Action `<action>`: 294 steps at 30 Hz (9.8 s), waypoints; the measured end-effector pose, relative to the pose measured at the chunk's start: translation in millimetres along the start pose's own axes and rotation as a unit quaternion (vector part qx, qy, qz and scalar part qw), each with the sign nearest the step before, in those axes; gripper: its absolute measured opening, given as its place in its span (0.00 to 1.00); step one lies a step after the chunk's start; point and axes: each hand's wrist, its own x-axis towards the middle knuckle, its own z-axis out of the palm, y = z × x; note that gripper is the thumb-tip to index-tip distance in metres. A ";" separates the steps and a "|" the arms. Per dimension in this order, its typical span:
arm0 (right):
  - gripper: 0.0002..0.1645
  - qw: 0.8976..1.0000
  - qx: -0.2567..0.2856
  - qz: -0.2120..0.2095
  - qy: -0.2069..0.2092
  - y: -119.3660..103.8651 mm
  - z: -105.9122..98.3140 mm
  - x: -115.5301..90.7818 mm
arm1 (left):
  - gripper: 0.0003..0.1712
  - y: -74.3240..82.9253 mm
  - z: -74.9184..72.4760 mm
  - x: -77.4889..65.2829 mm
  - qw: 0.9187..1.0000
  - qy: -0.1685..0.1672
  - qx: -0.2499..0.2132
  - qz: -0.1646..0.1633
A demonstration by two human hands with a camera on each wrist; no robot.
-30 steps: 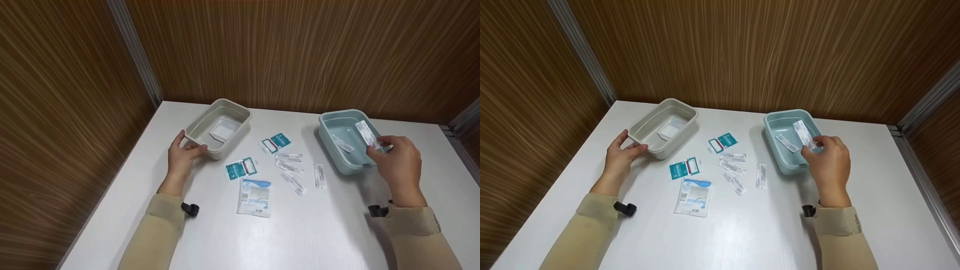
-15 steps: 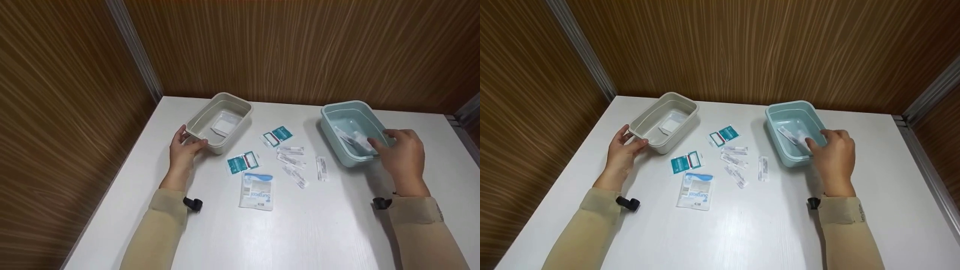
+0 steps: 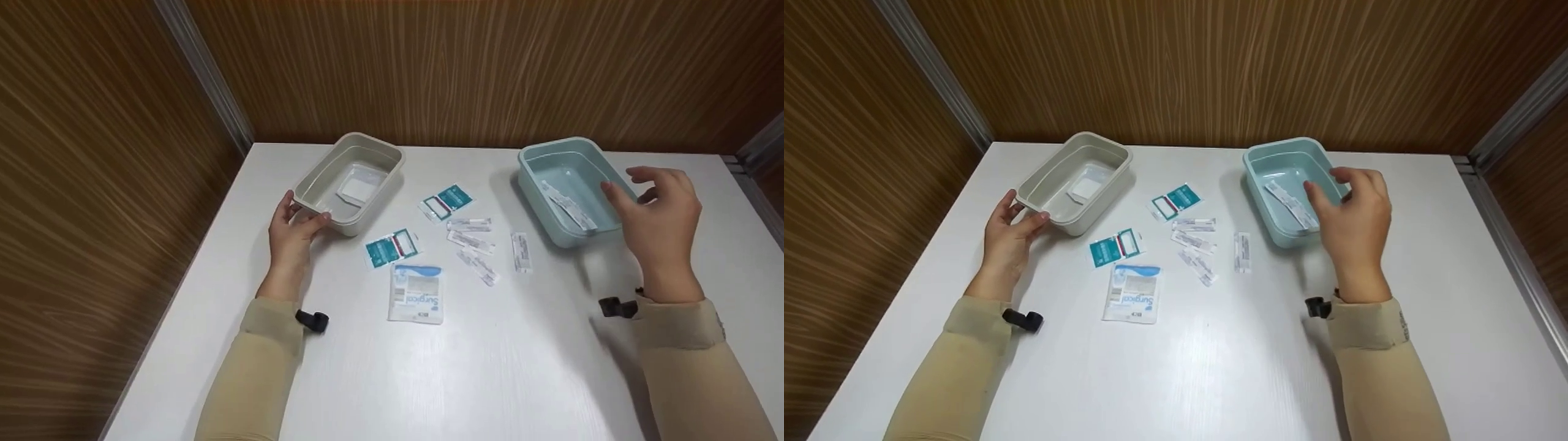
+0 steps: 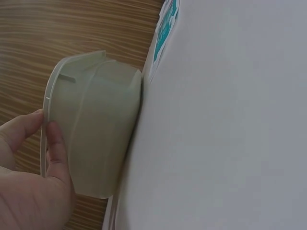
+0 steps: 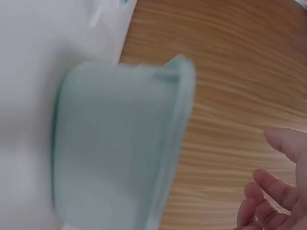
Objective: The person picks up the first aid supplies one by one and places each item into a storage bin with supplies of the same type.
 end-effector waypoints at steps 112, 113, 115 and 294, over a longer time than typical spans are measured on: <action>0.38 0.990 -0.091 0.056 -0.095 20.1 -8.7 22.6 | 0.58 -11.0 3.4 -7.1 0.996 -0.008 -0.082 0.019; 0.39 0.990 -0.090 0.053 -0.095 21.3 -8.1 21.7 | 0.58 -11.4 3.2 -7.4 0.997 -0.008 -0.081 0.018; 0.37 0.991 -0.089 0.045 -0.087 22.2 -5.9 17.9 | 0.58 -12.0 3.3 -7.6 0.997 -0.008 -0.078 0.017; 0.30 0.949 -0.061 -0.188 -0.244 -23.5 116.5 -55.3 | 0.57 -7.9 8.7 -8.2 0.998 0.002 -0.067 0.017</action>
